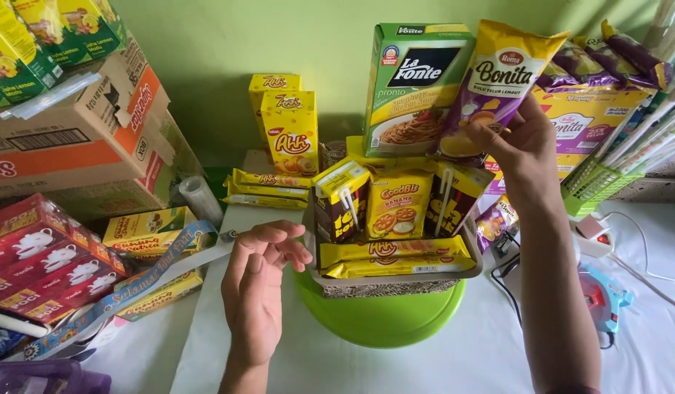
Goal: Assembling a snack bouquet by arranging various food packages in a basket and securing them with hot glue.
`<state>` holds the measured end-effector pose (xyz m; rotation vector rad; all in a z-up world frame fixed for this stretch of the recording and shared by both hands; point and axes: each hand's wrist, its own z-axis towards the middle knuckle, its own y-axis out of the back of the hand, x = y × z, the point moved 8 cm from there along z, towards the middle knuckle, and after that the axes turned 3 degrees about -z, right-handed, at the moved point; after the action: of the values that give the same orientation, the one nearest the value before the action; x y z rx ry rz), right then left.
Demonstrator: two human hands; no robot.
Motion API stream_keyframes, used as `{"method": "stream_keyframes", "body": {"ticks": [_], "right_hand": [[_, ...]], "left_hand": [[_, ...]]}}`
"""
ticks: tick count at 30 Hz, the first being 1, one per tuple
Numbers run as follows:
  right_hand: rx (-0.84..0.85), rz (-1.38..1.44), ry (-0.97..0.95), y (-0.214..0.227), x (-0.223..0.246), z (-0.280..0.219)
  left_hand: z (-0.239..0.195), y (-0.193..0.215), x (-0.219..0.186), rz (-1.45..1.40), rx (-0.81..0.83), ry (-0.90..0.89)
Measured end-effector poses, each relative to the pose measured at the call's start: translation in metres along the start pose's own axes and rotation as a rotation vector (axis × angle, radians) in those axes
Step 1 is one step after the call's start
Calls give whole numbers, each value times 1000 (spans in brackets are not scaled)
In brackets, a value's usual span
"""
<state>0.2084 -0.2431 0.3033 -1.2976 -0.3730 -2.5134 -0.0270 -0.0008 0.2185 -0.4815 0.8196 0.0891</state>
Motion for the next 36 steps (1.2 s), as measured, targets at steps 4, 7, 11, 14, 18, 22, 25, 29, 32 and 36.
{"method": "stream_keyframes", "body": {"ticks": [4, 7, 11, 14, 18, 22, 25, 29, 32, 36], "right_hand": [[-7, 22, -31, -1, -3, -1], [24, -3, -23, -4, 0, -2], [55, -5, -51, -3, -3, -4], [73, 8, -83, -2, -6, -6], [67, -16, -125, -1, -6, -8], [64, 33, -151, 1, -10, -9], [101, 60, -140, 0, -13, -11], [57, 11, -139, 4, -12, -12], [19, 8, -147, 7, -10, -14], [23, -8, -150, 4, -8, -15]], "left_hand": [[0, 5, 2, 0, -16, 8], [-1, 8, 3, 1, -28, 17], [1, 13, 1, -26, -23, -12], [4, 16, 1, -60, -44, -24], [7, 16, 3, -57, -54, -24], [6, 11, 5, -70, -28, -2], [3, 11, 7, -73, -28, 43], [2, 10, 3, -55, -14, 33], [2, 11, 1, -43, -17, 35], [2, 12, 4, -40, -22, 47]]}}
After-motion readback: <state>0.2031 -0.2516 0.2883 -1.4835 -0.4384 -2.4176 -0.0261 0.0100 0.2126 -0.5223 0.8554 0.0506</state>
